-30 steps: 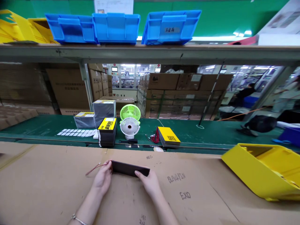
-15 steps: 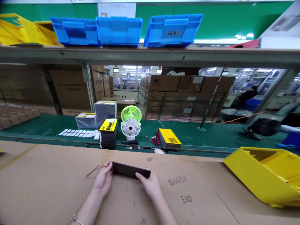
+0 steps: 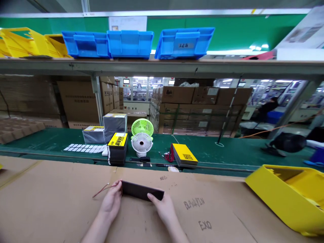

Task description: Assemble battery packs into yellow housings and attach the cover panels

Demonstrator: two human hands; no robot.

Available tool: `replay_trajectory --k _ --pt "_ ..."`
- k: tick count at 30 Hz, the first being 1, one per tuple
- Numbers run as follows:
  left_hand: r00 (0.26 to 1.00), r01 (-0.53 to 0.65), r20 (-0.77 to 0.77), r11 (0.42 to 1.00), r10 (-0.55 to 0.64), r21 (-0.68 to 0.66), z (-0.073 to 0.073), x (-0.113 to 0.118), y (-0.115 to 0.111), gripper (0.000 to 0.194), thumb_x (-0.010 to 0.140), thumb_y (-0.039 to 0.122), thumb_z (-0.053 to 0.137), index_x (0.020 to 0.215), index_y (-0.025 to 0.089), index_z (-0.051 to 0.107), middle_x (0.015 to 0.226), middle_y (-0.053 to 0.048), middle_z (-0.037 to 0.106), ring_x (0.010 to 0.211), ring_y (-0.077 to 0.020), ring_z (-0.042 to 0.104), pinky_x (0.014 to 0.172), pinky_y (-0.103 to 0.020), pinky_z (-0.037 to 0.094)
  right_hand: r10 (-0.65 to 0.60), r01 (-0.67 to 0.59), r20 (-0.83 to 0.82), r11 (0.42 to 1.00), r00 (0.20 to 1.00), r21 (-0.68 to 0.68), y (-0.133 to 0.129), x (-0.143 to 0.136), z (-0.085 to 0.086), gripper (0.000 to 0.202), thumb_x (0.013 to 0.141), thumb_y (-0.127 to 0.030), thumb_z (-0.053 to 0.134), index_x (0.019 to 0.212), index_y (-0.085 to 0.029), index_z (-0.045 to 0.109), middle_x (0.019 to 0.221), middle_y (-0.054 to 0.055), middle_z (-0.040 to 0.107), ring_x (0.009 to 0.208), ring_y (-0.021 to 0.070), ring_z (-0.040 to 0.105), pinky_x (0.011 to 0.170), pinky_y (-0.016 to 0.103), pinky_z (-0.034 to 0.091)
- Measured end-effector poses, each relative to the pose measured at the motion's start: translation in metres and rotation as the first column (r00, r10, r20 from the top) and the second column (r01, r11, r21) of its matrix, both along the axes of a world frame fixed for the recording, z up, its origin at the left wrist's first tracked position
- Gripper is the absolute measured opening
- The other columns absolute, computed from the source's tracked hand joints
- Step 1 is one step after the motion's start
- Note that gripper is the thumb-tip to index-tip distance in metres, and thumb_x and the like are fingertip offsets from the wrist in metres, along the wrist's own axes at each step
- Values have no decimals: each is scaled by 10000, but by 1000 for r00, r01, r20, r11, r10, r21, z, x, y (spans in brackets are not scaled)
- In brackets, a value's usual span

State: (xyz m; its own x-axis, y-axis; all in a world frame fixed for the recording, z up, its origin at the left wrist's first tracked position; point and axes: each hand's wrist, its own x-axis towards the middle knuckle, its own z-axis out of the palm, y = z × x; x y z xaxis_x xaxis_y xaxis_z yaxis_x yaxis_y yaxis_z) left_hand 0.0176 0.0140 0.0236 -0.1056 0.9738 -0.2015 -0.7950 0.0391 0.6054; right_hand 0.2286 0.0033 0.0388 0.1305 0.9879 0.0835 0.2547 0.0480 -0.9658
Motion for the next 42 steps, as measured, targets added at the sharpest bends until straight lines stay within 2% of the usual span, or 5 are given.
replay_trajectory --k 10,27,42 --pt "1000 15 10 999 -16 36 -1 1 -1 167 683 191 715 841 159 675 878 -41 680 848 -138 618 801 -242 454 53 -52 29 999 998 -11 -2 4 5 315 655 -400 651 868 -168 670 910 79 711 929 290 629 865 392 466" --pt "1000 14 22 999 -15 49 -1 1 -1 179 680 196 718 847 150 672 882 -41 683 854 -133 618 801 -232 450 40 -38 45 998 998 -45 -3 3 7 364 657 -409 633 919 -157 659 972 87 700 976 280 616 894 368 449" --pt "999 14 34 999 -16 42 -2 1 -2 171 681 174 718 842 149 667 871 -38 678 834 -122 616 779 -220 455 53 -51 50 998 997 -41 -3 4 6 340 658 -399 640 897 -159 664 925 79 708 931 273 630 863 353 460"
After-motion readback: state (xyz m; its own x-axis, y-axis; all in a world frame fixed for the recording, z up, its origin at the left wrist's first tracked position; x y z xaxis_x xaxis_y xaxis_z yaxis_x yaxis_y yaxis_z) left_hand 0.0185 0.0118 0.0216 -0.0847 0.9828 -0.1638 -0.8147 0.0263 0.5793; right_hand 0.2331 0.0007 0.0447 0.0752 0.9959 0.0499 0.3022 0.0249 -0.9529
